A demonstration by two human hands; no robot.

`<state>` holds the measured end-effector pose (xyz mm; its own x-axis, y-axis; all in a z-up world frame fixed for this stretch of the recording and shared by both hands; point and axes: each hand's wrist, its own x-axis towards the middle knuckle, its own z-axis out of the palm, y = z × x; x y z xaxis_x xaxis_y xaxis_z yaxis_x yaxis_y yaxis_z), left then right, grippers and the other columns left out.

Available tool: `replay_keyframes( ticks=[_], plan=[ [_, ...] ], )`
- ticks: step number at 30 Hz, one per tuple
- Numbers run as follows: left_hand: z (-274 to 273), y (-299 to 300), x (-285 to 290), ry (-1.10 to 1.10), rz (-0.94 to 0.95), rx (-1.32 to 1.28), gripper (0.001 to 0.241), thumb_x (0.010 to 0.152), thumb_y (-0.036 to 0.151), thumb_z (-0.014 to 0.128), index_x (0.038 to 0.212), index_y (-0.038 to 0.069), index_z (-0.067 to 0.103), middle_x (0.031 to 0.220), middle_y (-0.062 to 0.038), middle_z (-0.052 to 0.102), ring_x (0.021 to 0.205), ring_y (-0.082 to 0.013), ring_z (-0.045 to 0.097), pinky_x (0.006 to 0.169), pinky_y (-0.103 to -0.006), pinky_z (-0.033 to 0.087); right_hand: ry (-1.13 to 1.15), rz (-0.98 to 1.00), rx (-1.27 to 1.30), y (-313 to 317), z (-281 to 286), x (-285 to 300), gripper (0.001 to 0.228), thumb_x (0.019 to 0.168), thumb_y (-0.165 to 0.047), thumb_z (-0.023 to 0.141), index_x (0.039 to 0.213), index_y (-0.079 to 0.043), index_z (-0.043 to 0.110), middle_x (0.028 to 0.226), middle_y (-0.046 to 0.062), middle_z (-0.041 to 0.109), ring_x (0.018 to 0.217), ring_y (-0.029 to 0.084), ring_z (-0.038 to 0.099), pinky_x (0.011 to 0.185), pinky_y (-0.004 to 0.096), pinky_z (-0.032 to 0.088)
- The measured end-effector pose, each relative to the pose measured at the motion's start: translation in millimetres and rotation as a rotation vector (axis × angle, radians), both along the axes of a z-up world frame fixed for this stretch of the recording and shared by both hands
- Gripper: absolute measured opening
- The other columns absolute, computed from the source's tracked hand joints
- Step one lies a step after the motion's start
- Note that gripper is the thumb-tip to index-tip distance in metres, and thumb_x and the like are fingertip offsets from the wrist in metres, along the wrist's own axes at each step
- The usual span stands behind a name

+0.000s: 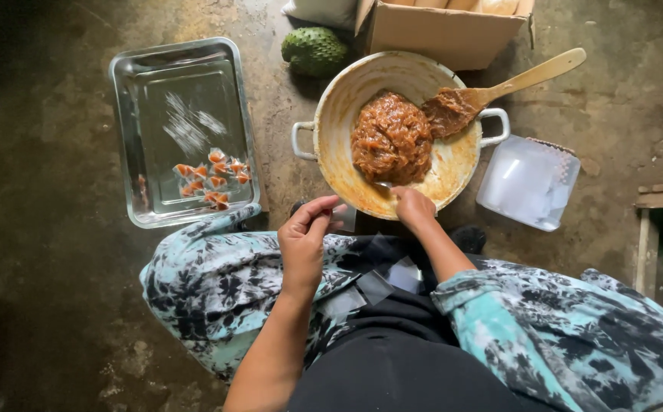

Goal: Preparing food by scooping filling from a bowl and placing it onto small wrappers on a tray, then folding or adjusting them.

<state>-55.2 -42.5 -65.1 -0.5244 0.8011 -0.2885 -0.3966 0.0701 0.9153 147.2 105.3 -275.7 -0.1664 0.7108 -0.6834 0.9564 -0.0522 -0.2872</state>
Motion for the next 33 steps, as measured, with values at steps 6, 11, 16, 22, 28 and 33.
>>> replay_keyframes(
  ticks=[6, 11, 16, 22, 28, 33],
  plan=[
    [-6, 0, 0, -0.004, 0.0, 0.011, 0.022, 0.094, -0.007, 0.058, 0.107, -0.004, 0.075, 0.108, -0.015, 0.075, 0.097, -0.0274, 0.076, 0.077, -0.0346, 0.066, -0.031, 0.007, 0.019, 10, 14, 14, 0.047, 0.103, -0.024, 0.039, 0.136, -0.043, 0.064, 0.135, 0.018, 0.067, 0.133, 0.041, 0.057, 0.112, 0.057, 0.043],
    [-4, -1, 0, -0.004, 0.003, 0.008, 0.021, 0.095, -0.006, 0.058, 0.107, -0.003, 0.075, 0.109, -0.014, 0.076, 0.097, -0.0272, 0.076, 0.077, -0.0338, 0.065, 0.002, 0.014, 0.007, 5, 0, 4, 0.047, 0.103, -0.023, 0.038, 0.138, -0.043, 0.063, 0.134, 0.017, 0.067, 0.132, 0.04, 0.058, 0.112, 0.056, 0.044],
    [-10, 2, 1, -0.029, 0.001, 0.02, 0.021, 0.095, -0.006, 0.058, 0.108, -0.004, 0.075, 0.11, -0.014, 0.075, 0.097, -0.0271, 0.076, 0.077, -0.0335, 0.066, -0.047, 0.04, 0.003, 15, 7, 14, 0.044, 0.102, -0.025, 0.041, 0.135, -0.04, 0.066, 0.135, 0.019, 0.067, 0.134, 0.04, 0.057, 0.113, 0.055, 0.043],
    [-7, -1, -1, -0.024, 0.004, 0.017, 0.021, 0.095, -0.007, 0.058, 0.107, -0.004, 0.075, 0.11, -0.016, 0.076, 0.097, -0.0281, 0.076, 0.076, -0.0338, 0.066, -0.003, -0.004, -0.02, 7, 0, 10, 0.045, 0.104, -0.027, 0.038, 0.136, -0.045, 0.064, 0.136, 0.019, 0.066, 0.134, 0.04, 0.056, 0.113, 0.056, 0.043],
    [-3, 1, 1, -0.017, -0.005, 0.011, 0.022, 0.094, -0.008, 0.058, 0.108, -0.006, 0.075, 0.109, -0.016, 0.076, 0.096, -0.0293, 0.077, 0.076, -0.0351, 0.066, 0.001, -0.024, 0.011, 17, -13, 18, 0.046, 0.102, -0.025, 0.04, 0.136, -0.042, 0.064, 0.132, 0.021, 0.068, 0.133, 0.041, 0.057, 0.112, 0.056, 0.044],
    [-1, 1, 2, -0.008, -0.005, 0.006, 0.021, 0.095, -0.006, 0.059, 0.107, -0.004, 0.075, 0.108, -0.015, 0.076, 0.096, -0.0279, 0.077, 0.077, -0.0351, 0.066, -0.014, 0.002, 0.015, 21, -8, 21, 0.042, 0.103, -0.027, 0.041, 0.133, -0.043, 0.066, 0.131, 0.019, 0.069, 0.132, 0.039, 0.058, 0.111, 0.053, 0.045]
  ],
)
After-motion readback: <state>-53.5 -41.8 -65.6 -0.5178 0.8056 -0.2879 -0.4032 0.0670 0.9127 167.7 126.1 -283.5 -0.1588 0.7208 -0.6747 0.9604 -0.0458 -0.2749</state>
